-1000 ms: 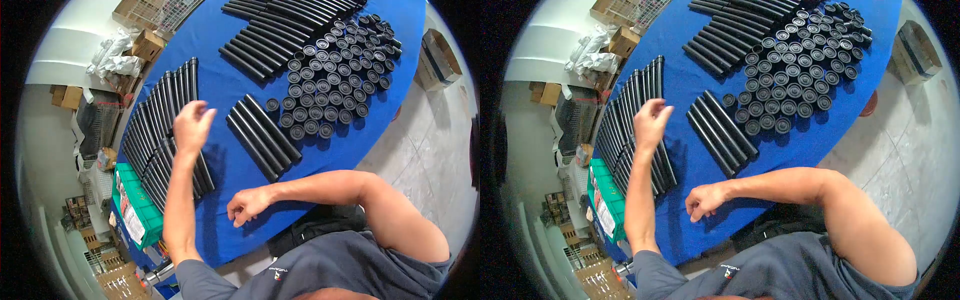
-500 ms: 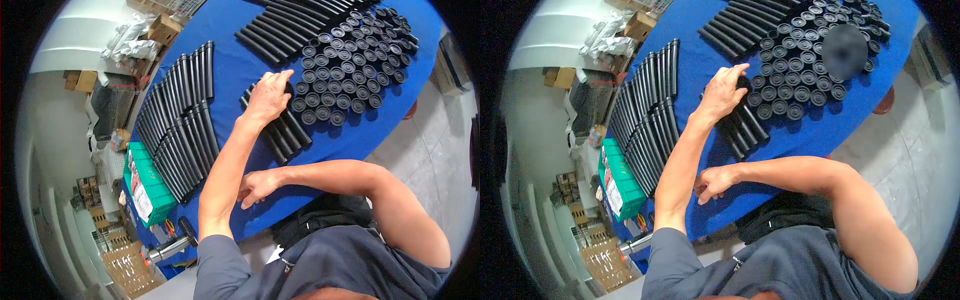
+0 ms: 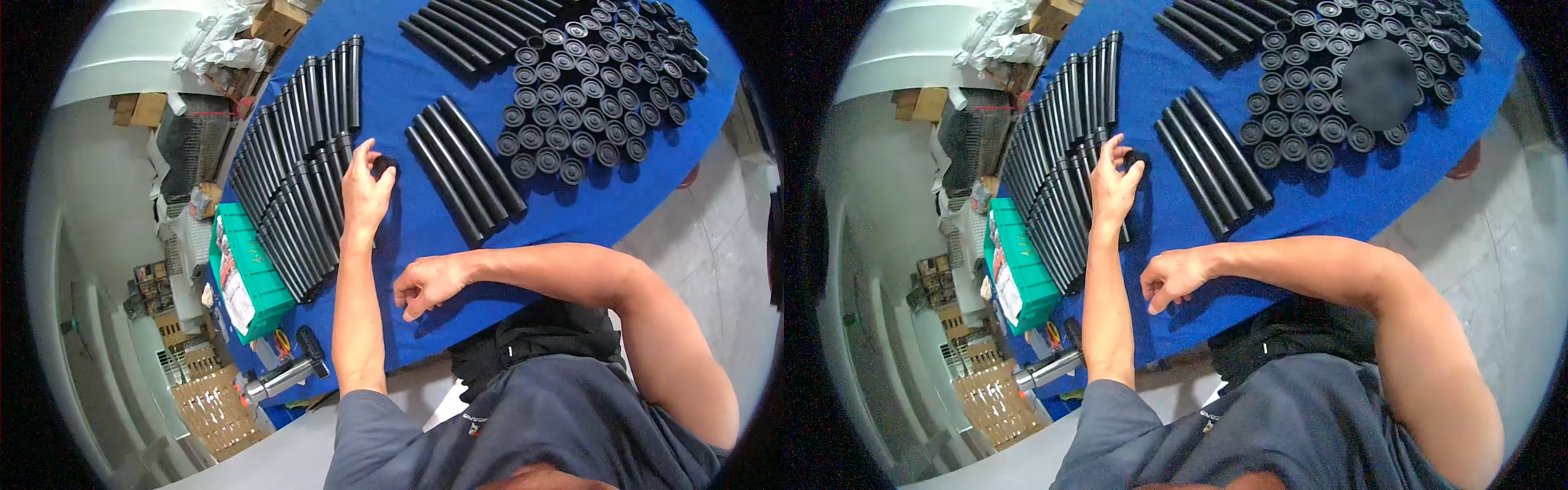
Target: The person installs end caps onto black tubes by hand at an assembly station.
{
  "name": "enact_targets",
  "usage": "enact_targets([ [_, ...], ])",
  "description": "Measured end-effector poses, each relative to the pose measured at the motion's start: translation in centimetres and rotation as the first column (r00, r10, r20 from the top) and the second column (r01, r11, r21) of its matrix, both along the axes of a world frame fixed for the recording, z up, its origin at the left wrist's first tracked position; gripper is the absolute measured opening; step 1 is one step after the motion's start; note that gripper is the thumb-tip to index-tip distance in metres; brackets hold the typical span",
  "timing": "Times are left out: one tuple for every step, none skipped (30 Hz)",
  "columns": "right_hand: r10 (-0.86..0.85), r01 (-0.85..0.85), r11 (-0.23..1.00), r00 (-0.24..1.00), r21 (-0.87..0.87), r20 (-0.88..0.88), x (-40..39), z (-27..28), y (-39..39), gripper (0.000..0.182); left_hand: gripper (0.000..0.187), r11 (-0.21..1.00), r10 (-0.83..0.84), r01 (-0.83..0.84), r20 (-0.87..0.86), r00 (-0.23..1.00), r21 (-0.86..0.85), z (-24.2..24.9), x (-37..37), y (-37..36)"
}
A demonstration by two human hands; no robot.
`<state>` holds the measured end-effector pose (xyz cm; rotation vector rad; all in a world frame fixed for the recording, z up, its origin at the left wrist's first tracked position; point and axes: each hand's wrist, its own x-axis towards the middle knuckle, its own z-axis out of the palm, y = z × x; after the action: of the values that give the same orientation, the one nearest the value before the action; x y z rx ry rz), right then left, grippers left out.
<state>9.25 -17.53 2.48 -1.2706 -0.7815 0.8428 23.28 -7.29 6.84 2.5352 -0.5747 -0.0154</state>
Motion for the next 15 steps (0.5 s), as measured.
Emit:
enact_targets([
  [0.000,0.000,1.000,1.000,-0.008,0.003,0.1,0.2,-0.1,0.041,0.061,0.999,-0.048,0.046,0.056,0.997,0.028,-1.1,0.0,0.4],
  [0.000,0.000,1.000,1.000,-0.017,0.009,0.1,0.3,-0.3,0.041,0.061,0.994,-0.097,0.091,0.114,0.989,0.058,-2.1,0.2,0.7],
  [-0.028,0.028,1.000,1.000,-0.004,-0.010,0.0,0.5,-0.5,0.039,0.062,0.987,-0.148,0.134,0.176,0.973,0.090,-2.6,0.3,0.8],
  [-0.028,0.028,1.000,1.000,-0.010,-0.001,0.0,0.6,-0.6,0.039,0.064,0.992,-0.107,0.099,0.093,0.990,0.083,-1.8,-0.1,0.3],
  [-0.029,0.029,0.999,1.000,-0.013,0.005,0.1,0.7,-0.8,0.039,0.065,0.991,-0.113,0.103,0.119,0.986,0.087,-1.5,-0.3,0.2],
  [-0.026,0.026,1.000,1.000,-0.013,0.007,0.0,0.7,-0.8,0.039,0.065,0.990,-0.115,0.102,0.141,0.983,0.095,-1.2,-0.7,0.2],
  [-0.024,0.024,1.000,1.000,-0.004,0.014,0.0,0.6,-0.7,0.038,0.066,0.983,-0.103,0.066,0.222,0.969,0.170,-0.7,-1.4,0.1],
  [-0.021,0.021,1.000,0.999,-0.008,0.029,0.0,0.5,-0.7,0.038,0.060,0.973,-0.131,0.048,0.366,0.921,0.226,-0.1,-2.1,-0.3],
  [-0.018,0.018,1.000,0.999,-0.010,0.043,0.0,0.4,-0.5,0.038,0.054,0.971,-0.180,0.098,0.403,0.897,0.216,0.7,-2.8,-0.7],
  [-0.013,0.014,1.000,0.998,-0.012,0.056,-0.1,0.1,-0.2,0.037,0.048,0.967,-0.226,0.146,0.439,0.870,0.209,1.3,-3.5,-1.0],
  [-0.037,0.036,0.999,0.995,0.014,0.094,-0.4,-0.9,0.6,0.035,0.037,0.972,-0.231,0.193,0.395,0.889,0.134,1.4,-4.3,-1.5],
  [-0.037,0.035,0.999,0.984,0.015,0.177,-0.5,-1.3,0.9,0.034,0.030,0.977,-0.212,0.207,0.231,0.949,0.049,2.0,-5.6,-2.4],
  [-0.034,0.031,0.999,0.965,0.014,0.260,-0.5,-1.5,1.1,0.033,0.028,0.959,-0.276,0.284,0.166,0.947,-0.021,1.7,-6.2,-3.0],
  [-0.029,0.026,1.000,0.939,0.013,0.343,-0.6,-1.7,1.2,0.033,0.026,0.931,-0.343,0.353,0.105,0.933,-0.095,1.5,-6.6,-3.4],
  [-0.010,0.015,1.000,0.939,-0.012,0.344,-0.8,-1.4,1.0,0.032,0.025,0.917,-0.398,0.399,0.063,0.915,-0.007,1.1,-6.9,-3.3],
])
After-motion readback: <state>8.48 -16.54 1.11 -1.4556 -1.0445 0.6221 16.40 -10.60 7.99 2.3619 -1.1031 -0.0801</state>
